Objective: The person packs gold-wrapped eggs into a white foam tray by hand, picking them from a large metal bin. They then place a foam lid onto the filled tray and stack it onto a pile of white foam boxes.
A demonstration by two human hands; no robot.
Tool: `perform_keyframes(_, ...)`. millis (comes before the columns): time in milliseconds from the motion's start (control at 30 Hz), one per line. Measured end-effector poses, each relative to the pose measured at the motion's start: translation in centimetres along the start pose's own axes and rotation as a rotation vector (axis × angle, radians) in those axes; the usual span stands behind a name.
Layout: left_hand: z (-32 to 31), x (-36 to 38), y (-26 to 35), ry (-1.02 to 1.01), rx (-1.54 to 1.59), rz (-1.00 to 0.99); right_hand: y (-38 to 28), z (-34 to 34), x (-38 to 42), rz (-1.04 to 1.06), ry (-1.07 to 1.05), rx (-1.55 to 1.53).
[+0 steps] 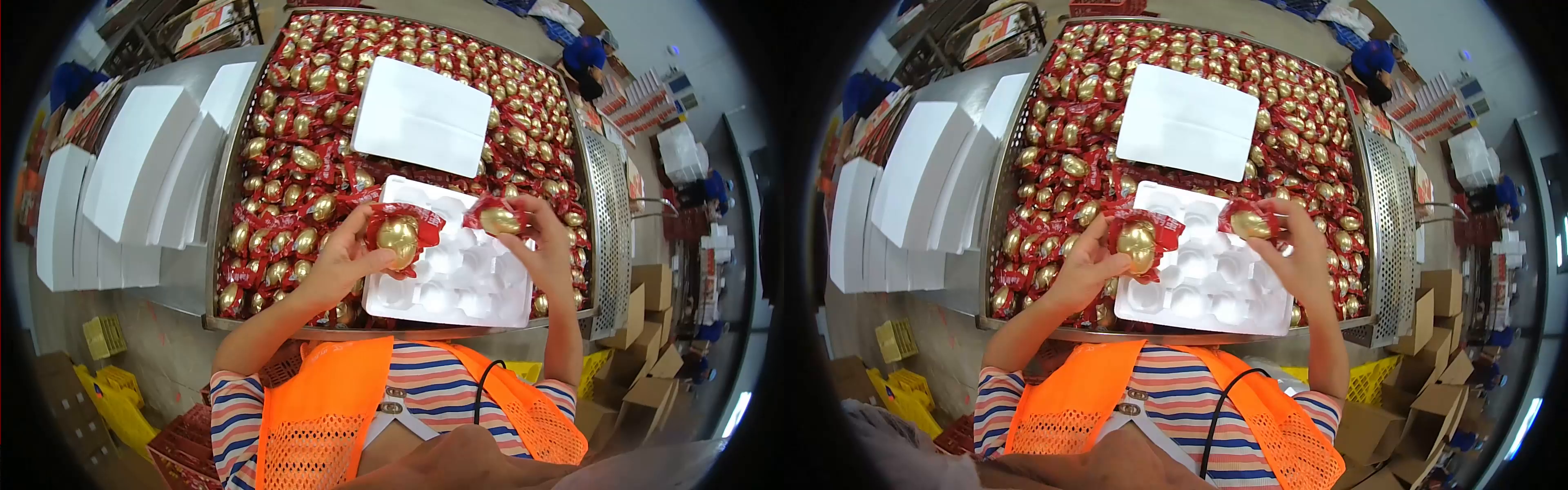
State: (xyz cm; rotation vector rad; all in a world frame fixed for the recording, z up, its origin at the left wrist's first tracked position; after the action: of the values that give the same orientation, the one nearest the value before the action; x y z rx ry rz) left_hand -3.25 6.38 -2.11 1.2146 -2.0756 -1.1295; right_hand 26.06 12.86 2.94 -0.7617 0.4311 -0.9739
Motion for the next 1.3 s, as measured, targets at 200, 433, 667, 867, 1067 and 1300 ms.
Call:
perform_keyframes(200, -0.3, -0.3, -0.6, -0.097, -0.207, -0.03, 0.3, -0.6, -1.3, 0.001, -0.138, 0.442)
perform_keyframes(433, -1.7, 1.1, -2.6, -0.02, -0.675, -0.179, -0.2, -1.6, -3.0, -0.109, -0.33, 0.726)
perform_keyframes(667, -1.8, 1.0, -3.9, 0.031, -0.992, -0.386, 1.2, 0.1, -2.6, -0.006, -0.204, 0.419)
perform_keyframes(867, -2.1, 1.0, -3.9, 0.039, -0.953, -0.397, 0.5, -0.5, -1.7, -0.092, -0.174, 0.433)
perform_keyframes(1067, -2.3, 0.7, -3.0, 0.005, -0.996, -0.351, -0.1, -1.7, -3.0, -0.144, -0.26, 0.606)
perform_keyframes(1300, -0.6, -2.7, 3.2, 0.06, -1.114, -0.219, 0.9, -1.6, -4.2, -0.191, -0.349, 0.644)
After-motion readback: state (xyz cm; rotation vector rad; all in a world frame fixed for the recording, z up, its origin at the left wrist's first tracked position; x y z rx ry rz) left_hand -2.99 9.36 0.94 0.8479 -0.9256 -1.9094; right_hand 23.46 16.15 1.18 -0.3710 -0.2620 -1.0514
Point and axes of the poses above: each hand's wrist, its own x-axis away from the middle knuckle, its own z-axis out of the back of the hand, y = z × x, the point moved 2 cm from there along -x, towards the middle knuckle, and after that the axes turned 14 degrees about -y, right-handed, at the moved point
